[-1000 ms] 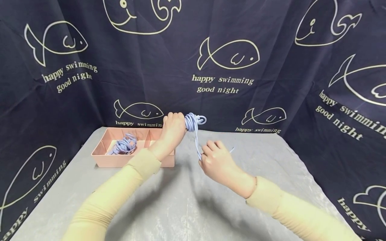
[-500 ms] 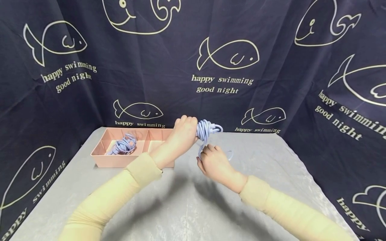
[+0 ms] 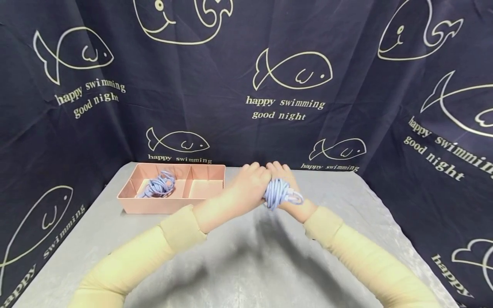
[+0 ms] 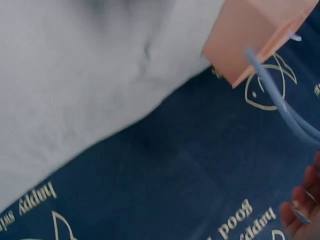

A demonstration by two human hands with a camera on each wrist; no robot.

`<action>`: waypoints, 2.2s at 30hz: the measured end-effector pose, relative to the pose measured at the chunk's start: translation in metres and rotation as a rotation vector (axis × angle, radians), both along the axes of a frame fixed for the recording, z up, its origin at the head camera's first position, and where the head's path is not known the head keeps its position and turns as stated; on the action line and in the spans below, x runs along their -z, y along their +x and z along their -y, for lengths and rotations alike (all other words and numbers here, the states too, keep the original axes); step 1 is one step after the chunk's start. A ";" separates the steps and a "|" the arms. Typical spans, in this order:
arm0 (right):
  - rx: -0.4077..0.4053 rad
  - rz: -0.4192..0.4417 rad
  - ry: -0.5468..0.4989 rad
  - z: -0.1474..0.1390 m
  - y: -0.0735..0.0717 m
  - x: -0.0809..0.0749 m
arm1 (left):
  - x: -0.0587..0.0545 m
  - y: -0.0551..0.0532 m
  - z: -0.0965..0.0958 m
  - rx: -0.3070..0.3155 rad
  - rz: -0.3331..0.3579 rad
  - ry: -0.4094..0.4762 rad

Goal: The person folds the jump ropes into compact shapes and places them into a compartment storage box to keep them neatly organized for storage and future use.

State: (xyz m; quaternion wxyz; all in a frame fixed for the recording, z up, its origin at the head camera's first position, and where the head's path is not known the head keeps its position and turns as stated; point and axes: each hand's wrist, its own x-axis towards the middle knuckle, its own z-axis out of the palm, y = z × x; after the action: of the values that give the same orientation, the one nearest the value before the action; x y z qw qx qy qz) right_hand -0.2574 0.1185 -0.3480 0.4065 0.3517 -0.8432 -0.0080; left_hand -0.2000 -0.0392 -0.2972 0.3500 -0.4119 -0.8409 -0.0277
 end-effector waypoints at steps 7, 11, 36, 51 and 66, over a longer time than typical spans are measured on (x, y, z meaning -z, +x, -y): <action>-0.033 -0.171 0.053 -0.006 -0.010 -0.028 | 0.010 0.014 -0.001 -0.004 -0.061 -0.083; -0.072 -0.243 0.100 -0.012 -0.010 -0.044 | 0.013 0.016 0.001 -0.039 -0.086 -0.098; -0.143 -0.379 0.374 -0.002 0.046 -0.093 | 0.039 -0.008 0.008 -0.342 -0.256 -0.153; -0.150 -0.268 0.370 0.004 0.080 -0.074 | 0.031 -0.023 0.014 -0.474 -0.250 -0.003; 0.050 -0.254 0.133 0.015 0.104 -0.026 | 0.022 -0.032 0.019 -0.519 -0.160 0.139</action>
State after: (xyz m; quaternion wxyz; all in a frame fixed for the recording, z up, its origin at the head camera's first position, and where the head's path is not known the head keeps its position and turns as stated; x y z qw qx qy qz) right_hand -0.1539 0.1034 -0.3225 0.4853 0.3529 -0.7912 -0.1182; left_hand -0.2317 -0.0586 -0.3195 0.4381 -0.1589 -0.8840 0.0379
